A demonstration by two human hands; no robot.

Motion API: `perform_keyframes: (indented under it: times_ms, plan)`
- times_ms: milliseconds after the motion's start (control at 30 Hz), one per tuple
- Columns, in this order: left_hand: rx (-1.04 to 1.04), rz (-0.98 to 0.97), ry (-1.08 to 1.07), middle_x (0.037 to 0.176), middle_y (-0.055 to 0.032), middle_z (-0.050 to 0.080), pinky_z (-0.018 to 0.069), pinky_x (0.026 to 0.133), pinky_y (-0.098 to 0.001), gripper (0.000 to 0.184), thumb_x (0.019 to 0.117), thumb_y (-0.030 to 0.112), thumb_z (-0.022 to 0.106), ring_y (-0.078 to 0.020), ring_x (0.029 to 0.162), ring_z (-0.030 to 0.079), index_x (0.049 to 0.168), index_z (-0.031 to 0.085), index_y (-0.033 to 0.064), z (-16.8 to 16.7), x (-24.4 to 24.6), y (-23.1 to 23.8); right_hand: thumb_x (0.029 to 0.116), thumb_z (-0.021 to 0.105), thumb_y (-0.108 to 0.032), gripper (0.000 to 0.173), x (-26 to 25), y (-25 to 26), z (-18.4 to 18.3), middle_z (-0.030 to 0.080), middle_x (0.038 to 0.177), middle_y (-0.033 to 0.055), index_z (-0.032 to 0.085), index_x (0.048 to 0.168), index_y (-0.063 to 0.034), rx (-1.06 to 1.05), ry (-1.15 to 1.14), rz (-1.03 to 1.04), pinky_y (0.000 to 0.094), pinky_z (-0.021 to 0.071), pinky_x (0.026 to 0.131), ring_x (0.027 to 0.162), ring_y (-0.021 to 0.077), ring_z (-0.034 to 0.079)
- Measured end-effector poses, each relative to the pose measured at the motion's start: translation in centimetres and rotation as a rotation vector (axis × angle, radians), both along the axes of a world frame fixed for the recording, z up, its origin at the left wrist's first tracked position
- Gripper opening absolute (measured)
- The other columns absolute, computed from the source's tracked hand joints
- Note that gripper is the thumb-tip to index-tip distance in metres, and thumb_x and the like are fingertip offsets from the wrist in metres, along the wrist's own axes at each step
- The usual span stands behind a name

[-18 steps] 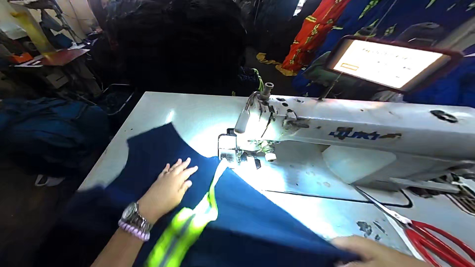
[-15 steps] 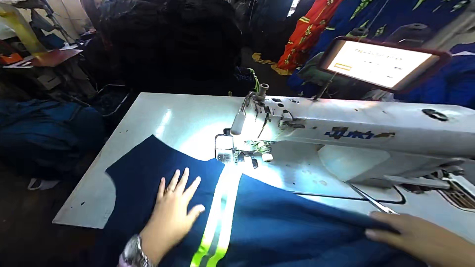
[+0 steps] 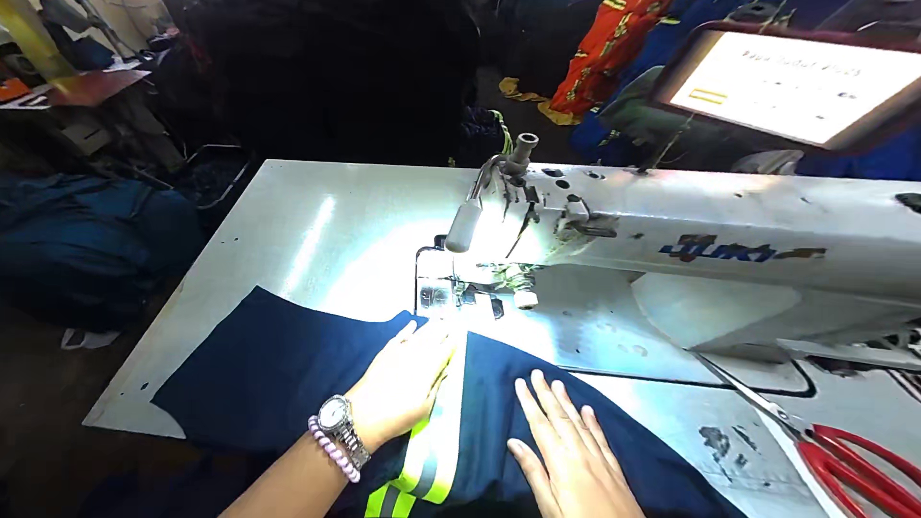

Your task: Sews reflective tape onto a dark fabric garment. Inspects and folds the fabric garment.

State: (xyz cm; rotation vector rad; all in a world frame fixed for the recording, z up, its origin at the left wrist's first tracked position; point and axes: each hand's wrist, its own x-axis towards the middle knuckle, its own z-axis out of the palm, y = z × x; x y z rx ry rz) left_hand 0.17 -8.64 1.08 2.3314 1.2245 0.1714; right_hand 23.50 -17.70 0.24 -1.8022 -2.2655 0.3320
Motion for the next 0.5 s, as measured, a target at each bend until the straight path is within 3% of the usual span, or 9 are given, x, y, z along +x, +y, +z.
perform_keyframes:
  times_ms: [133,200,300,500]
  plan:
    - [0.077,0.048,0.014,0.165,-0.001,0.037,0.0193,0.126,-0.0493,0.05,0.111,0.031,0.03,-0.0149,0.153,0.031,0.159,0.04,0.0176,-1.2,0.3,0.7,0.1064,0.035,-0.048,0.065,1.4,2.0,-1.0,0.041,0.16,0.0193,0.047,0.153,-0.0049,0.082,-0.044,0.03,0.0651,0.0266,0.119,0.148,0.043,0.038]
    - [0.059,0.058,0.06,0.167,-0.0005,0.032,0.0154,0.127,-0.0483,0.052,0.1111,0.031,0.027,-0.0136,0.155,0.026,0.161,0.036,0.0188,-1.0,0.4,1.3,0.1056,0.03,-0.052,0.067,1.8,3.3,-1.7,0.044,0.159,0.0164,0.049,0.152,-0.0066,0.157,-0.066,0.045,0.0634,0.0301,0.118,0.147,0.0396,0.041]
    - [0.097,0.081,0.091,0.167,-0.0025,0.032,0.0143,0.128,-0.0464,0.052,0.1109,0.03,0.027,-0.0151,0.156,0.023,0.16,0.037,0.0162,-1.1,0.7,2.5,0.1047,0.03,-0.053,0.068,2.4,5.2,-2.2,0.047,0.157,0.0146,0.051,0.151,-0.0073,0.212,-0.071,0.073,0.0611,0.033,0.117,0.146,0.0364,0.044]
    - [0.156,0.087,0.097,0.167,-0.0014,0.032,0.0146,0.127,-0.0466,0.052,0.111,0.031,0.027,-0.0143,0.156,0.023,0.16,0.038,0.0174,-1.5,0.9,3.4,0.1039,0.031,-0.054,0.067,3.1,6.7,-2.3,0.048,0.158,0.0108,0.052,0.151,-0.0107,0.236,-0.067,0.09,0.0591,0.0304,0.119,0.147,0.0329,0.043]
